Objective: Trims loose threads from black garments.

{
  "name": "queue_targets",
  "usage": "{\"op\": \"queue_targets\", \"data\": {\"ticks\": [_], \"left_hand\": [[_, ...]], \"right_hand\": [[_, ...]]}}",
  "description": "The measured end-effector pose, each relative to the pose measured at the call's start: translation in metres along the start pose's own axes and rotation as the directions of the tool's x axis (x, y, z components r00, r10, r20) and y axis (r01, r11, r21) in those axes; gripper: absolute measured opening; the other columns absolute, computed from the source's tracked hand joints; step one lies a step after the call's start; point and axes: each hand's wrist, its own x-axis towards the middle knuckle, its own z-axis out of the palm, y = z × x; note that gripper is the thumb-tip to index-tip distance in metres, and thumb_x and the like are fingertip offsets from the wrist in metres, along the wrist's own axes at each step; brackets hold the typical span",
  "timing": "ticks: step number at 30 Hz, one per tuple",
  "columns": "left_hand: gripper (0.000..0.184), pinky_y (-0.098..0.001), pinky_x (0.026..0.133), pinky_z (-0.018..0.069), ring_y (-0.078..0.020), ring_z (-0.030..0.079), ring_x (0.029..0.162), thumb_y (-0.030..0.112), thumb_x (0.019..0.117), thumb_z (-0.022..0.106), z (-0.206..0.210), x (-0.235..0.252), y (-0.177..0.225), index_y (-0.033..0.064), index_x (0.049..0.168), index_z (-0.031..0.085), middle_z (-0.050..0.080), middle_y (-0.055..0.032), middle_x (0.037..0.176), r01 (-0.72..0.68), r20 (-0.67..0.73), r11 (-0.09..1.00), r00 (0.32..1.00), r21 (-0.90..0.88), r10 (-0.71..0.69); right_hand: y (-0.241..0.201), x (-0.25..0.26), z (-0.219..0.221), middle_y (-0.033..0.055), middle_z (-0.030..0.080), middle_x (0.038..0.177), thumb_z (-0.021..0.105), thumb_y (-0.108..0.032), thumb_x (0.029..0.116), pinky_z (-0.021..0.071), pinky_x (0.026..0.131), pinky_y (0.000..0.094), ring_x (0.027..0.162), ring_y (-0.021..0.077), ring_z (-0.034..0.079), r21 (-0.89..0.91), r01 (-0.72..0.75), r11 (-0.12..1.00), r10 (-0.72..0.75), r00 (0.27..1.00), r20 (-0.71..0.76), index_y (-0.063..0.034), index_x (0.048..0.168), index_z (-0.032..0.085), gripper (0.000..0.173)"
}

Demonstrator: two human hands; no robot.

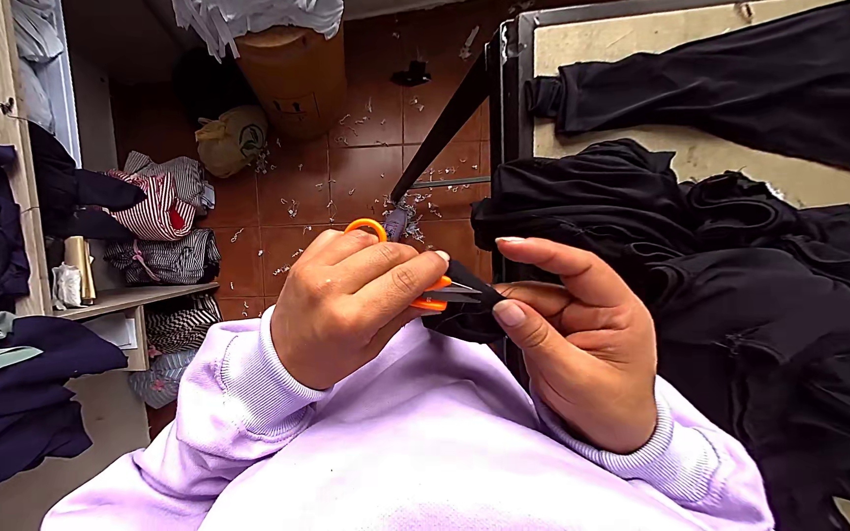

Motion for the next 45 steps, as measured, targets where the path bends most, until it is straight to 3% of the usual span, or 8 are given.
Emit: {"op": "queue_targets", "data": {"ticks": [14,22,26,32,37,39,42,45], "left_hand": [[0.017,-0.0396,0.083,0.0472,-0.0248,0.066,0.089,0.013,0.0971,0.070,0.006,-0.001,0.006,0.0054,0.111,0.076,0.076,-0.0120,0.099,-0.104,-0.029,0.951,0.993,0.291,0.117],[0.031,-0.0352,0.072,0.0454,-0.0203,0.059,0.078,0.026,0.0938,0.072,0.012,0.001,0.006,0.0001,0.110,0.073,0.066,-0.0103,0.083,0.006,-0.054,0.998,0.999,-0.059,-0.010],[0.014,-0.0355,0.075,0.0493,-0.0219,0.067,0.084,0.013,0.0952,0.068,0.026,0.003,0.007,0.0025,0.094,0.077,0.073,-0.0139,0.090,-0.078,-0.068,0.994,0.995,-0.081,0.073],[0.015,-0.0267,0.075,0.0522,-0.0159,0.066,0.085,0.009,0.0968,0.068,0.024,0.004,0.001,-0.0041,0.091,0.072,0.070,-0.0154,0.090,0.072,-0.173,0.977,0.979,-0.200,-0.107],[0.016,-0.0354,0.074,0.0510,-0.0246,0.067,0.086,0.012,0.0998,0.065,0.005,-0.001,-0.026,-0.0017,0.095,0.072,0.071,-0.0189,0.094,0.207,-0.284,0.950,0.949,0.234,-0.137],[0.021,-0.0369,0.076,0.0541,-0.0272,0.067,0.089,0.007,0.0970,0.063,-0.003,-0.003,-0.033,-0.0073,0.112,0.064,0.068,-0.0258,0.110,0.304,-0.262,0.904,0.938,0.302,-0.228],[0.061,-0.0220,0.066,0.0543,-0.0070,0.062,0.079,0.019,0.0975,0.067,-0.004,-0.004,-0.029,-0.0108,0.145,0.042,0.060,-0.0210,0.134,0.337,0.000,0.916,0.939,-0.218,-0.345],[0.034,-0.0262,0.076,0.0581,-0.0110,0.068,0.085,0.013,0.0911,0.071,0.015,-0.001,-0.011,-0.0116,0.115,0.068,0.073,-0.0161,0.101,0.206,0.190,0.850,0.973,-0.485,-0.128]], "right_hand": [[0.002,-0.002,0.002,-0.0006,0.077,0.094,0.054,0.001,0.1004,0.0621,0.085,0.0268,0.085,0.0076,0.074,0.170,-0.212,0.962,0.223,0.974,-0.048,0.0008,0.145,0.048,0.045],[0.005,-0.001,0.003,0.0012,0.077,0.094,0.056,0.003,0.0992,0.0634,0.079,0.0265,0.082,0.0096,0.075,0.173,-0.202,0.964,0.217,0.973,-0.073,-0.0027,0.139,0.051,0.040],[0.009,-0.002,0.003,0.0033,0.077,0.099,0.060,0.006,0.0953,0.0630,0.081,0.0256,0.087,0.0102,0.075,0.183,-0.203,0.962,0.209,0.978,-0.016,-0.0009,0.138,0.054,0.043],[0.008,-0.004,0.000,0.0014,0.073,0.098,0.070,0.009,0.0825,0.0612,0.077,0.0202,0.083,0.0070,0.071,0.058,-0.212,0.976,0.207,0.976,0.071,-0.0014,0.126,0.059,0.046],[0.012,-0.006,-0.003,0.0021,0.075,0.098,0.068,0.008,0.0865,0.0614,0.079,0.0214,0.084,0.0072,0.072,0.087,-0.229,0.969,0.227,0.973,0.034,-0.0010,0.133,0.058,0.048],[0.012,-0.007,-0.003,0.0014,0.076,0.101,0.069,0.007,0.0855,0.0613,0.082,0.0217,0.087,0.0072,0.073,0.017,-0.180,0.984,0.180,0.984,0.003,-0.0004,0.134,0.058,0.050],[0.014,-0.008,-0.005,0.0036,0.073,0.111,0.071,0.001,0.0883,0.0594,0.092,0.0236,0.100,0.0071,0.070,-0.303,0.074,0.950,-0.064,0.997,0.043,0.0033,0.126,0.062,0.039],[0.014,-0.007,-0.006,0.0048,0.074,0.101,0.073,-0.004,0.0913,0.0554,0.086,0.0236,0.092,0.0086,0.067,-0.526,0.264,0.809,-0.259,0.962,0.085,-0.0030,0.112,0.071,0.021]]}}
